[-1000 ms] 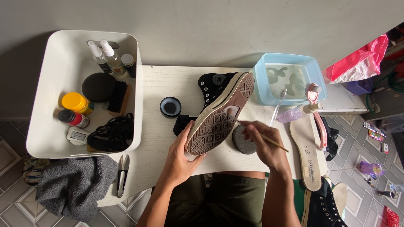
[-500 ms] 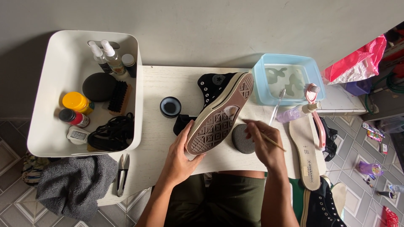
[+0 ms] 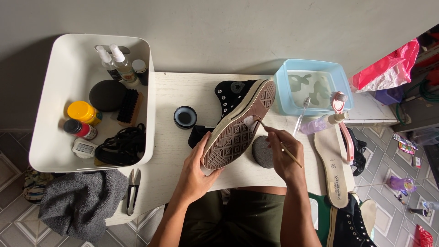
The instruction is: The person scrubs the sole of a black sneaker with a small brush, then uses a paintbrush to apply a white substance to the shoe's sole. They work at a table with cleaning supplies nearby.
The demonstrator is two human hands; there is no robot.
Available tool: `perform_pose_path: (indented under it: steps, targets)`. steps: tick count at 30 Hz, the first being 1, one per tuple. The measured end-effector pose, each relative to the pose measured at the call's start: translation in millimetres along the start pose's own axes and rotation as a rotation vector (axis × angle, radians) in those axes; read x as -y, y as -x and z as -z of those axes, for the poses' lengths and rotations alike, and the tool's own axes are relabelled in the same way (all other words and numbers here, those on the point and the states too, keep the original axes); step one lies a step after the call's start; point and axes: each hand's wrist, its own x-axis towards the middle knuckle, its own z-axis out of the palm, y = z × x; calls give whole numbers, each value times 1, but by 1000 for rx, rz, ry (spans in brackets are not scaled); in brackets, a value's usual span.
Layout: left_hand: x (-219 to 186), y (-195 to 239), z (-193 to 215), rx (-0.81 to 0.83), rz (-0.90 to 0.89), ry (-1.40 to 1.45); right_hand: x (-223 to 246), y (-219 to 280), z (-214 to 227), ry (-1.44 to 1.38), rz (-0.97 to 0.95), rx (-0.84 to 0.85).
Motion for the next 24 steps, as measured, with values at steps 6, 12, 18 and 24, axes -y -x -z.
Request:
perform_pose_path:
  steps: [6, 12, 18, 24]
  targets:
    - [-1, -1, 1, 2, 10, 9, -15, -4, 1, -86, 16, 47]
    - [-2, 0, 1, 1, 6, 20, -15, -2, 3, -90, 3, 96]
    - [-2, -1, 1, 4, -3, 16, -26, -3, 6, -131, 52, 121]
    - [-2, 0, 2, 1, 7, 24, -20, -2, 3, -99, -17, 55]
